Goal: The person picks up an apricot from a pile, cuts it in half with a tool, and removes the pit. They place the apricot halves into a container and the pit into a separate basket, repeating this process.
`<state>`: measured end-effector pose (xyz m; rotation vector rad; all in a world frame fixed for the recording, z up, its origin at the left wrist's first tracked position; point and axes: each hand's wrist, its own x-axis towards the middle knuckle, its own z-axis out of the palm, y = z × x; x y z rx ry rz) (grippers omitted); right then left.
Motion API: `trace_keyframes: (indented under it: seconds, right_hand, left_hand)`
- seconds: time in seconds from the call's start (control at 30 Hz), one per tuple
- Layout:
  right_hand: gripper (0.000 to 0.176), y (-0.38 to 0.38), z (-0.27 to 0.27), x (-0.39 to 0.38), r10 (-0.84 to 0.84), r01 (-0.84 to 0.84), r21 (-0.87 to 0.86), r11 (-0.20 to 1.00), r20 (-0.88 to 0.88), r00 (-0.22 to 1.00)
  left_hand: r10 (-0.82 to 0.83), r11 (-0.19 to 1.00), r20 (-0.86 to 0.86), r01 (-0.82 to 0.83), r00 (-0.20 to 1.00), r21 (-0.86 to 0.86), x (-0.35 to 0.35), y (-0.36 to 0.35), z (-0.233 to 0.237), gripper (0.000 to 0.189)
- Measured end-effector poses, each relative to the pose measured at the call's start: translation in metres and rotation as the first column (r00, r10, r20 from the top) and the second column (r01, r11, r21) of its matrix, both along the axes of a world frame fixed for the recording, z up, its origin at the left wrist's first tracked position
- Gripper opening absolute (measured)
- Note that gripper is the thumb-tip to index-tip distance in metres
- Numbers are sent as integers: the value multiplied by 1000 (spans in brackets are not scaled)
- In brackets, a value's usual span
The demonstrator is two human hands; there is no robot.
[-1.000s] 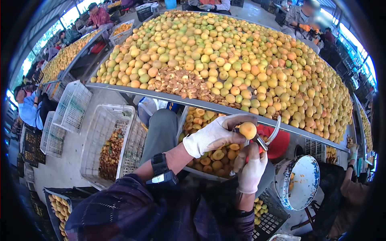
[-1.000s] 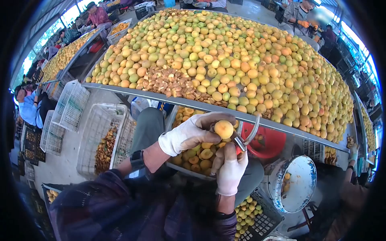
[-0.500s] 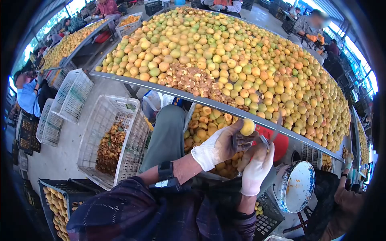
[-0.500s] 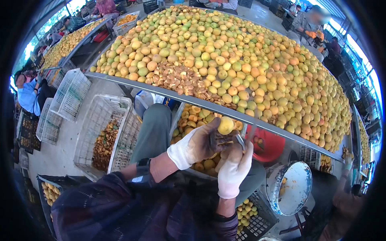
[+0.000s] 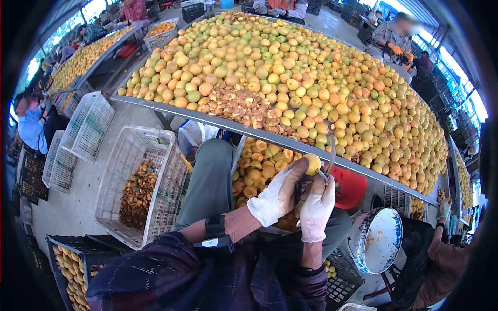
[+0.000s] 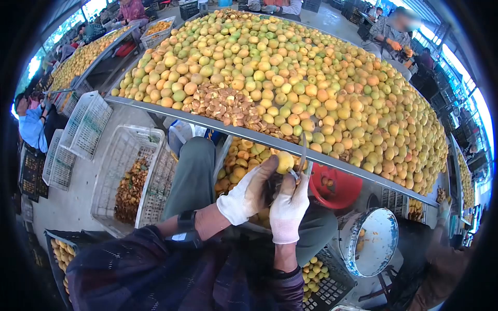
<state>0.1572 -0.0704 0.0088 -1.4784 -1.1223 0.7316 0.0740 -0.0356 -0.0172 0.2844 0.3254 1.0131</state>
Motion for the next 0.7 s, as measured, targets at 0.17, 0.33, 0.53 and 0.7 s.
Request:
trace_keyframes:
  seconds: [0.17,0.33,0.53,0.7]
  right_hand:
    - [34,4,24,9,127,-233,-118,965,-569,813]
    - [38,18,29,14,76,-398,-92,913,-919,387]
    - [20,69,-1,17,4,3,67,998,-98,995]
    - [20,101,0,47,-281,171,251,953,516,809]
  left_hand:
    - [242,958,-161,-209,957,195,1,7,8,44]
    - [300,919,-314,-185,901,348,1,18,14,42]
    - [468,850,-200,-376,861,368,17,50,7,36]
    - [386,903,-102,-353,917,246,12,69,4,35]
